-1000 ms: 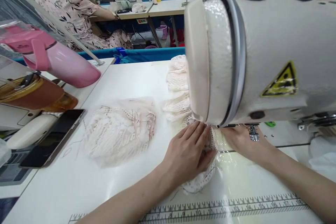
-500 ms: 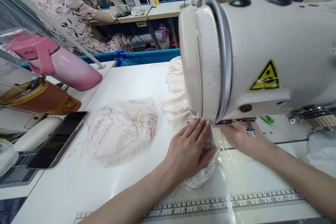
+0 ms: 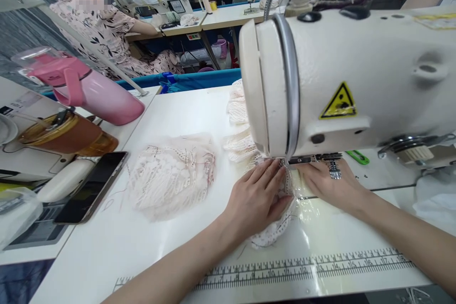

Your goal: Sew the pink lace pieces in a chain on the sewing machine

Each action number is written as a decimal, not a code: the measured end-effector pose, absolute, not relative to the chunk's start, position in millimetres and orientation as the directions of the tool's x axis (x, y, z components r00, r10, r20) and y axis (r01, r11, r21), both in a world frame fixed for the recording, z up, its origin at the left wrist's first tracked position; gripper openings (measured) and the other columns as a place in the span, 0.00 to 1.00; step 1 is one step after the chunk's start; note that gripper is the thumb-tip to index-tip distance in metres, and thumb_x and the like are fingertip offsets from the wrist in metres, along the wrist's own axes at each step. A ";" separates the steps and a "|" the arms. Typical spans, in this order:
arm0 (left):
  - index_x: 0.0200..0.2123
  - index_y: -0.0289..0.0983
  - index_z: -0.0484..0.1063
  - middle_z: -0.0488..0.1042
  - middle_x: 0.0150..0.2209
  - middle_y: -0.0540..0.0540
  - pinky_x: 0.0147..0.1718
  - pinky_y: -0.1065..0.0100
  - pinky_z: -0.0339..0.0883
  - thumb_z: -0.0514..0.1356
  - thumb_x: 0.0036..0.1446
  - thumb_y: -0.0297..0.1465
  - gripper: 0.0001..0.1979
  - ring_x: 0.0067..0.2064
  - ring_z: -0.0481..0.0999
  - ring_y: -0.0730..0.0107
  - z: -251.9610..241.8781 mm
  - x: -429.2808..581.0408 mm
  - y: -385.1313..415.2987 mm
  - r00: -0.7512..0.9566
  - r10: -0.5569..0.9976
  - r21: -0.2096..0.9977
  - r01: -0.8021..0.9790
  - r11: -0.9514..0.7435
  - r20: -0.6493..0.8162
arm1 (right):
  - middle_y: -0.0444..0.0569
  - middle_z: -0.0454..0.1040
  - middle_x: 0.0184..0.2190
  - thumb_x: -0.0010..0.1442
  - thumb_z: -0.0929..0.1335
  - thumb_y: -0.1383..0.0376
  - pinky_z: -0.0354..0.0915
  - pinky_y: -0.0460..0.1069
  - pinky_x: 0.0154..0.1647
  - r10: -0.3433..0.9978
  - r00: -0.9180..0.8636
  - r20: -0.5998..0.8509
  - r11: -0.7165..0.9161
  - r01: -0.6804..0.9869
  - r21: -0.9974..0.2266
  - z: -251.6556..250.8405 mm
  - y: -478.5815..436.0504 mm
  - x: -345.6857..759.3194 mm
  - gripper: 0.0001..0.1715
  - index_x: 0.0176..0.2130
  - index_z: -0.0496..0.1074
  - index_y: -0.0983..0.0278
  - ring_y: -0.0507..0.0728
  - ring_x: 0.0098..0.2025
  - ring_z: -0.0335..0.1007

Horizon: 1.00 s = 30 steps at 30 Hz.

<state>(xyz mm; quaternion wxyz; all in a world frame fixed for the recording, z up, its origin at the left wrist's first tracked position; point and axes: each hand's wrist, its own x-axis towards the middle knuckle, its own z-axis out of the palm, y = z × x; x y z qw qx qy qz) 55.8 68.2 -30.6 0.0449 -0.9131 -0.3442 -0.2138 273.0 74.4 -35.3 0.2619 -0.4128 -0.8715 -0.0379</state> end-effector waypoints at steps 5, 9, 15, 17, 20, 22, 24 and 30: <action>0.39 0.36 0.73 0.79 0.40 0.48 0.35 0.66 0.70 0.60 0.61 0.32 0.06 0.39 0.77 0.68 -9.3 50.0 57.4 0.781 0.329 -0.077 0.431 -0.899 0.531 | 0.43 0.78 0.39 0.57 0.60 0.80 0.62 0.51 0.34 0.483 -0.682 0.549 0.770 0.629 0.104 -30.9 70.5 270.7 0.19 0.39 0.72 0.63 0.53 0.36 0.70; 0.31 0.37 0.73 0.78 0.37 0.48 0.30 0.67 0.66 0.61 0.59 0.31 0.05 0.37 0.75 0.68 1.3 34.4 36.4 0.922 0.125 -0.264 0.232 -0.936 0.366 | 0.43 0.75 0.34 0.57 0.59 0.80 0.61 0.48 0.37 0.408 -0.754 0.515 0.870 0.493 0.031 -38.5 72.7 272.2 0.16 0.33 0.70 0.63 0.53 0.45 0.67; 0.38 0.32 0.73 0.76 0.45 0.40 0.34 0.63 0.69 0.57 0.59 0.22 0.05 0.43 0.75 0.61 -8.8 16.2 11.0 0.886 0.319 -0.315 0.425 -0.848 0.337 | 0.45 0.74 0.36 0.55 0.60 0.77 0.62 0.50 0.39 0.447 -0.760 0.471 0.884 0.456 -0.103 -39.5 75.2 277.1 0.14 0.34 0.70 0.63 0.55 0.46 0.66; 0.39 0.33 0.71 0.77 0.43 0.41 0.32 0.66 0.70 0.54 0.61 0.21 0.07 0.41 0.76 0.63 -3.6 18.3 10.7 0.803 0.457 -0.192 0.553 -0.811 0.383 | 0.46 0.74 0.38 0.56 0.61 0.74 0.63 0.52 0.42 0.443 -0.765 0.468 0.891 0.432 -0.138 -39.0 75.4 278.4 0.13 0.40 0.70 0.63 0.56 0.47 0.66; 0.39 0.36 0.68 0.76 0.40 0.44 0.25 0.72 0.68 0.47 0.67 0.26 0.10 0.34 0.76 0.71 15.3 24.5 19.4 0.614 0.740 0.202 0.716 -0.668 0.275 | 0.46 0.75 0.38 0.60 0.62 0.69 0.65 0.52 0.40 0.476 -0.722 0.502 0.870 0.470 -0.150 -40.9 75.8 277.1 0.10 0.43 0.69 0.65 0.57 0.44 0.68; 0.35 0.37 0.67 0.74 0.33 0.48 0.21 0.73 0.65 0.45 0.68 0.31 0.13 0.27 0.73 0.75 27.3 28.2 30.9 0.550 0.822 0.371 0.740 -0.561 0.148 | 0.45 0.75 0.35 0.63 0.62 0.67 0.66 0.51 0.38 0.491 -0.695 0.525 0.857 0.494 -0.149 -42.9 76.7 275.1 0.08 0.40 0.69 0.65 0.55 0.41 0.69; 0.36 0.38 0.67 0.72 0.28 0.51 0.19 0.73 0.62 0.51 0.66 0.37 0.11 0.24 0.71 0.74 32.9 32.2 43.9 0.570 0.819 0.409 0.735 -0.541 0.057 | 0.44 0.76 0.33 0.65 0.61 0.67 0.66 0.51 0.40 0.495 -0.697 0.519 0.857 0.490 -0.160 -43.9 78.0 274.1 0.09 0.37 0.70 0.64 0.54 0.38 0.70; 0.39 0.39 0.71 0.76 0.30 0.52 0.26 0.70 0.62 0.60 0.59 0.34 0.07 0.27 0.73 0.71 8.5 51.8 66.5 0.716 0.675 0.259 0.628 -0.734 0.177 | 0.46 0.77 0.35 0.67 0.58 0.66 0.66 0.54 0.45 0.471 -0.718 0.513 0.882 0.407 -0.238 -37.3 79.1 281.0 0.15 0.36 0.72 0.65 0.54 0.40 0.71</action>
